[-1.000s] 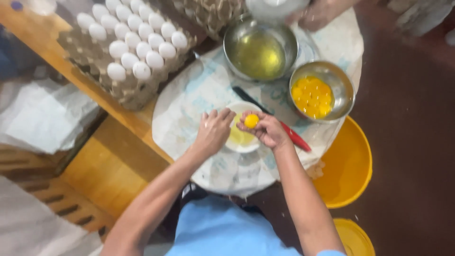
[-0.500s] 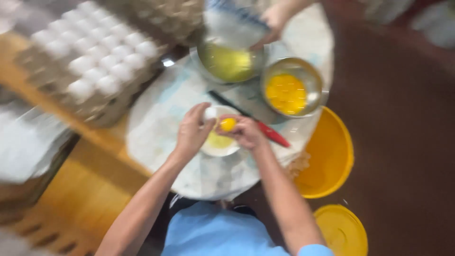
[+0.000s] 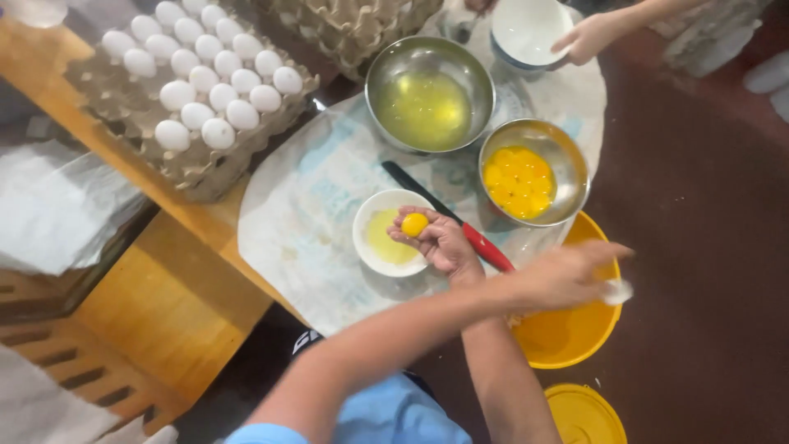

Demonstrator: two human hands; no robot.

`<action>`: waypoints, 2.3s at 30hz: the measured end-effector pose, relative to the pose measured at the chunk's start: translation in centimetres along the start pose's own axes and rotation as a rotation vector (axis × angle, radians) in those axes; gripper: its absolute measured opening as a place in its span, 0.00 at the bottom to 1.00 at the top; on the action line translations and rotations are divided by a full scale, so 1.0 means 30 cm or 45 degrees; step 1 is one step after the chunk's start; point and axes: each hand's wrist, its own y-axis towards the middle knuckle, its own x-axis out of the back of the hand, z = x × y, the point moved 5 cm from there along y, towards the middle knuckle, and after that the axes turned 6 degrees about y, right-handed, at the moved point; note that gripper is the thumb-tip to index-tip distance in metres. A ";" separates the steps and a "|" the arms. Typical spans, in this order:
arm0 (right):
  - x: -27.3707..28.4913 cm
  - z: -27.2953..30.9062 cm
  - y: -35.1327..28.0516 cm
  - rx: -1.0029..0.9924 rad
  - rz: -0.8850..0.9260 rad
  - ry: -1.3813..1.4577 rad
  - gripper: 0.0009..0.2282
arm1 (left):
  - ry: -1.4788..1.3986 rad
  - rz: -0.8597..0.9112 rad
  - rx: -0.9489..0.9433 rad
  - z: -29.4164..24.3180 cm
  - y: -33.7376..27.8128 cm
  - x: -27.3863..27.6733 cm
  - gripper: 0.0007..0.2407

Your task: Cracking eggs and separating the yolks from the whites into different bowls at a kitchen station.

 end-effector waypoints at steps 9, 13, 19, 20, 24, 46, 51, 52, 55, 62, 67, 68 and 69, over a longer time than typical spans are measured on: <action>0.049 0.010 0.059 0.020 0.084 -0.077 0.25 | 0.083 -0.664 0.804 0.668 -0.465 0.697 0.16; -0.058 0.037 0.049 -0.003 0.181 -0.181 0.28 | -0.352 -0.743 0.885 0.679 -0.549 0.637 0.18; -0.085 0.052 0.083 -0.009 -0.029 -0.551 0.28 | -1.065 -0.845 0.892 0.796 -0.501 0.541 0.15; -0.091 0.049 0.084 -0.004 -0.080 -0.638 0.27 | -1.097 -0.873 0.910 0.811 -0.502 0.538 0.16; -0.229 0.056 0.043 0.014 -0.208 -0.954 0.27 | -1.312 -0.866 0.910 0.763 -0.503 0.526 0.15; -0.315 0.098 -0.103 0.850 0.100 -2.438 0.26 | -1.561 -0.860 0.931 0.796 -0.495 0.504 0.14; -0.012 0.034 0.055 0.208 -0.275 -0.854 0.23 | -1.322 -0.685 0.953 0.740 -0.485 0.522 0.10; -0.031 0.043 0.041 0.218 -0.272 -0.852 0.23 | -1.315 -0.682 0.947 0.694 -0.482 0.537 0.10; -0.046 0.000 0.016 -0.045 -0.152 -0.307 0.26 | -1.096 -0.643 0.961 0.591 -0.496 0.554 0.13; -0.048 -0.002 0.013 -0.016 0.023 -0.210 0.26 | -0.555 -0.516 0.955 0.536 -0.493 0.594 0.17; -0.027 0.017 0.007 -0.066 0.022 -0.202 0.26 | 0.067 -0.485 0.920 0.455 -0.527 0.677 0.19; -0.025 0.024 0.010 -0.062 0.045 -0.208 0.26 | 0.098 -0.561 0.947 0.545 -0.530 0.677 0.19; -0.025 0.028 0.018 -0.059 0.073 -0.216 0.26 | 0.131 -0.641 0.974 0.635 -0.536 0.681 0.19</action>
